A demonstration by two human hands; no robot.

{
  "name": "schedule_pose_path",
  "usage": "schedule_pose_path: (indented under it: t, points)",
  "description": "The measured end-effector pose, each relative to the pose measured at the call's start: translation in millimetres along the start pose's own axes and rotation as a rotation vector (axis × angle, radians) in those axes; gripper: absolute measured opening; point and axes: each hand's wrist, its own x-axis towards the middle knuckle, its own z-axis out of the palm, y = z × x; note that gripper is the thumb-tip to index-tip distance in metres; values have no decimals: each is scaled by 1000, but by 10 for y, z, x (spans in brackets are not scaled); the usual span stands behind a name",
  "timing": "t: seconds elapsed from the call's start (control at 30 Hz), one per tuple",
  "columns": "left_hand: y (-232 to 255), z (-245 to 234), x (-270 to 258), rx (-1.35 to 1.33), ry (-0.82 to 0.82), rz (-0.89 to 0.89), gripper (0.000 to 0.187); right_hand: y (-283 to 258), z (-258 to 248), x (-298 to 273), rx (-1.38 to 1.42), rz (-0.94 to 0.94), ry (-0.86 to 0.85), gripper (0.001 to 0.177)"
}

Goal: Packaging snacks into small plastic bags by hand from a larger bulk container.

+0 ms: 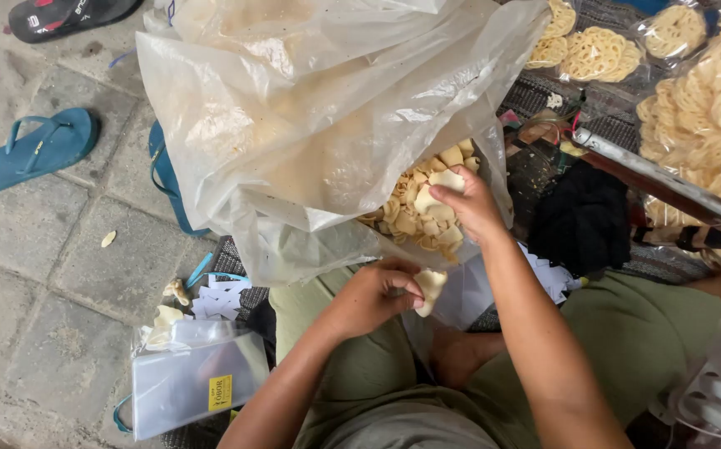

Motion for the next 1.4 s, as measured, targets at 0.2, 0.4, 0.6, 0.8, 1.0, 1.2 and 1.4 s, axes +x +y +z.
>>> schedule_pose_path:
  t: [0.2,0.4,0.6,0.8,1.0,1.2,1.4]
  points:
    - [15,24,158,-21,48,23,10,-880,272,-766,-213,-4,-322,43]
    - [366,-51,243,15,-33,133,10,-1452,243,-1203,-1123,-267,-766,14]
    - [895,-108,139,82,-181,302,7,-1776,314,-1549,-1075,-129,-969,25]
    - [197,292,-101,-620,-59,326,79,-2035,397,-1684,-804,-277,-1062,24]
    - [-424,528,-832,-886,-590,-294,71,-1471,193,-1179,-205,-218,-1084,38]
    - [-329,449,-863,-888,-379,-328,97,-281,183,144,-1094,-3,-272,91]
    - [-453,312,-864,-1127,-310,-292,105,-94,222,431,-1439,-31,-314,62]
